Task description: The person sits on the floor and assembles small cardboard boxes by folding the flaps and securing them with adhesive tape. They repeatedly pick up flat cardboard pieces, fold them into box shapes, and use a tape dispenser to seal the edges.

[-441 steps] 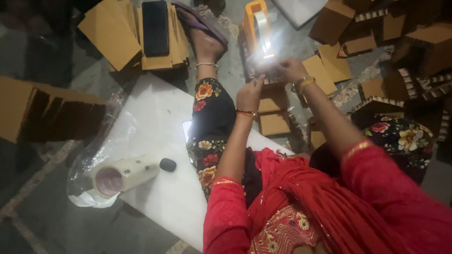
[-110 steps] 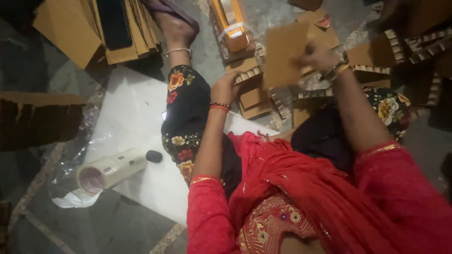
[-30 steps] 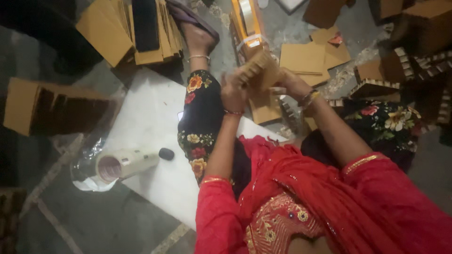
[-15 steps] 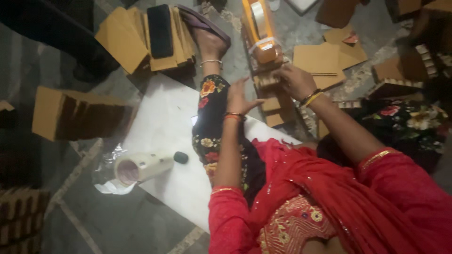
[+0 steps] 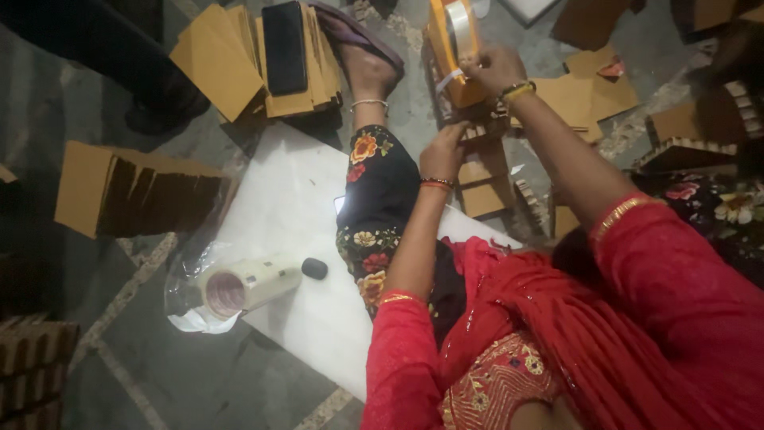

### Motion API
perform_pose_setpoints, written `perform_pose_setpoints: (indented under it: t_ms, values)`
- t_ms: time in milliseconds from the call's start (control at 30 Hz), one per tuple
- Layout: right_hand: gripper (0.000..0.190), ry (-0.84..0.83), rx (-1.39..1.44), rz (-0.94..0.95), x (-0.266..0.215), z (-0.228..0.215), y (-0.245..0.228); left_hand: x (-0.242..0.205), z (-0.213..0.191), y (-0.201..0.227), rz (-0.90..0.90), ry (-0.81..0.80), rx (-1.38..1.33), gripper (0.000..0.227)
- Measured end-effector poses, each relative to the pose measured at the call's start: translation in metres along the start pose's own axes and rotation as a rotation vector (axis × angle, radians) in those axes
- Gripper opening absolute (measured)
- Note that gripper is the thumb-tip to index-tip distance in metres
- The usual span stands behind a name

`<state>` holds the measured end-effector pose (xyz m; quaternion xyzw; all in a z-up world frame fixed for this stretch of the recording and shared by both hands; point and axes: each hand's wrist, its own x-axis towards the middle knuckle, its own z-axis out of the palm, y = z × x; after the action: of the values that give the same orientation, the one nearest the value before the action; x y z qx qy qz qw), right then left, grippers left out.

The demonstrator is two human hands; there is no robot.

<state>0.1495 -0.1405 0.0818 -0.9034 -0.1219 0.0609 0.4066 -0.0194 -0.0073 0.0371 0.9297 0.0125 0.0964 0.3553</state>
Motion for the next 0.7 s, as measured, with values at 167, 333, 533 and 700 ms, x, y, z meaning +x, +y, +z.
perform_pose_setpoints:
  t_ms: [167, 333, 533, 700]
  values:
    - [0.038, -0.03, 0.461, 0.037, -0.113, -0.008, 0.012, 0.008, -0.001, 0.003, 0.027, -0.006, 0.034, 0.047]
    - [0.047, -0.183, 0.253, 0.458, -0.142, 0.007, 0.052, 0.011, -0.002, 0.003, 0.025, -0.015, 0.037, 0.042]
    - [0.021, -0.061, -0.608, 0.152, -0.102, 0.007, 0.07, 0.011, 0.003, -0.002, 0.081, -0.015, 0.07, 0.041]
    - [0.036, -0.253, 0.322, 0.041, -0.062, 0.0, 0.063, 0.011, 0.007, -0.003, 0.083, 0.009, 0.14, 0.046]
